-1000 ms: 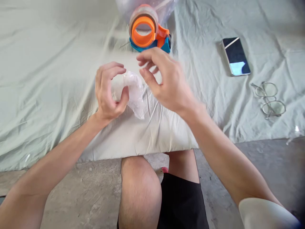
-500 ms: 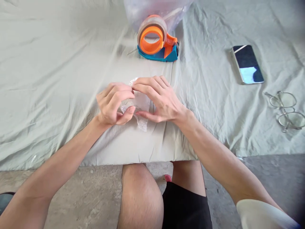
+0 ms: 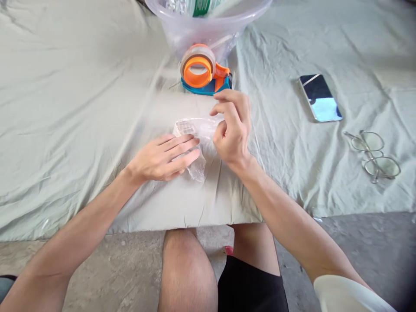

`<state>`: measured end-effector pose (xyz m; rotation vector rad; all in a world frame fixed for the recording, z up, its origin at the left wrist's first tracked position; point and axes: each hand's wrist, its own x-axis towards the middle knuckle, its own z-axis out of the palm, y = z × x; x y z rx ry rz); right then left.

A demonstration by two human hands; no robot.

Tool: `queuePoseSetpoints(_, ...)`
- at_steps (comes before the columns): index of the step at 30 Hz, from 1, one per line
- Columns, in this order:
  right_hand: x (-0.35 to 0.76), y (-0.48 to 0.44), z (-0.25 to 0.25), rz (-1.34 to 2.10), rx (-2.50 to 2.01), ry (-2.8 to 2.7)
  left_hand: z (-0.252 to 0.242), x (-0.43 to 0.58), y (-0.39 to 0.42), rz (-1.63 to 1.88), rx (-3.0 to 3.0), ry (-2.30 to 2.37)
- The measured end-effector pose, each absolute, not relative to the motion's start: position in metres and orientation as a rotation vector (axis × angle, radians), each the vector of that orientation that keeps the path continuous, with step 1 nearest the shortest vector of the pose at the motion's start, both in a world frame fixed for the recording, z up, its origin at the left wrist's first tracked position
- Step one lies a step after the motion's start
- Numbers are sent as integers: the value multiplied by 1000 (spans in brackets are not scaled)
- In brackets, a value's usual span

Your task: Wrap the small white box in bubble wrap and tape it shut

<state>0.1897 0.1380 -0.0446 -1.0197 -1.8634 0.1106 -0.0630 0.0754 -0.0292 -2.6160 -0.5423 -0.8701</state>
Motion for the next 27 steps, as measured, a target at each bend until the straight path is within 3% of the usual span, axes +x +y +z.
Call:
queuePoseSetpoints(5,200,126,-50,152,-1146,-1850,-39,-56,74,-863,-2660,-981)
queuePoseSetpoints(12,182,118,-61,164,-441,-2184,-43,-58,78,-1297,-2410,-1163)
queuePoseSetpoints(19,168,114,-42,124,-890,-2225,-63,-65,86,-1226,-2182,-1771)
queuePoseSetpoints(27,172,130,-47,229,-925,-2347,-35,-63,80,-946,-2256,-1708)
